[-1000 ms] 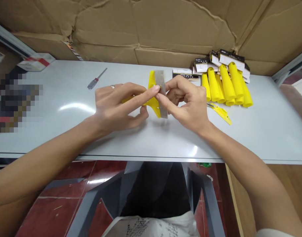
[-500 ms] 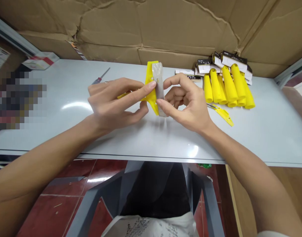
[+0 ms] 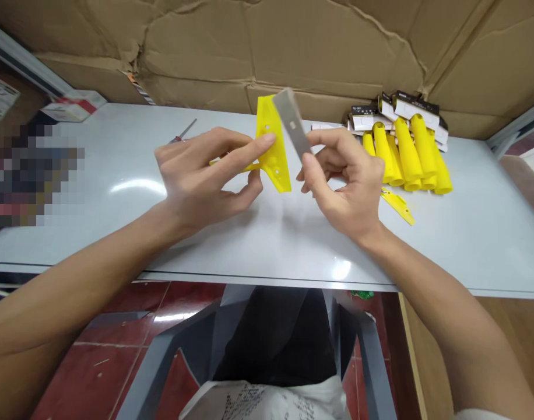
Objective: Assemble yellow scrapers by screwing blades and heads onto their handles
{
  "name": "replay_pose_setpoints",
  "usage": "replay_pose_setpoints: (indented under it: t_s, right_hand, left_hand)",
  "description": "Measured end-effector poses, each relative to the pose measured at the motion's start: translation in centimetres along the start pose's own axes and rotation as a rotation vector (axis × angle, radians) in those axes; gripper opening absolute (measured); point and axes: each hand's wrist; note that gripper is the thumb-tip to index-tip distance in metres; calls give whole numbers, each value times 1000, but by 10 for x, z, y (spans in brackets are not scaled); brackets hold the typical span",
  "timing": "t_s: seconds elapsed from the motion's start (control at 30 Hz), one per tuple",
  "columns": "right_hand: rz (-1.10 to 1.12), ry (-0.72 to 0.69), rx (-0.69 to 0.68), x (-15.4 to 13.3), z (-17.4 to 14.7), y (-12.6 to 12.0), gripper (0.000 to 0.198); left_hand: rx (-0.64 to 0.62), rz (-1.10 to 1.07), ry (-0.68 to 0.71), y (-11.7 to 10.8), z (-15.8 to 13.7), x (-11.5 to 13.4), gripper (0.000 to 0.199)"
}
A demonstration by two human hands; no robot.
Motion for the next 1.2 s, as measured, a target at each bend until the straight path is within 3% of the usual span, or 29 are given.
replay_pose_setpoints:
  t_s: [0.07,0.17,0.33,0.5,0.7,0.8,0.97,1.07,1.2]
  right_hand:
    - [3,-4,38,-4,3,-1,21]
    - [26,31,-46,-7,8,-5,16]
    - [79,49,-134,0,11,-9,19]
    - [162,102,-124,3,13,-6,16]
    - [268,150,-125,2,13,-3,32]
    - [211,116,-136,1,12,-4,37]
    - [204,71,-196,0,8,-4,38]
    - [194,75,-223,-1,5,-4,37]
    - [165,42,-236,-1,2,-4,34]
  left_hand:
    - [-56,-39,-37,4,-2,-6,57]
    - [-117,-86,-71,14,-6,-17,55]
    - [-85,-15,-59,25,-8,-24,48]
    - [-108,-42,-38,16,-3,-19,49]
    - [-51,-54,39,5,3,-11,51]
    - [-40,-35,96,-1,7,-5,53]
    - [130,-61,224,-10,9,1,58]
    - [80,-2,224,-12,7,3,55]
    - [106,-16,274,-15,7,2,48]
Point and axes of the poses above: each hand's wrist, its own z-axis towards the middle knuckle, its own y-axis out of the palm, x = y × z, and after that the axes turned 8 degrees about z, right-handed
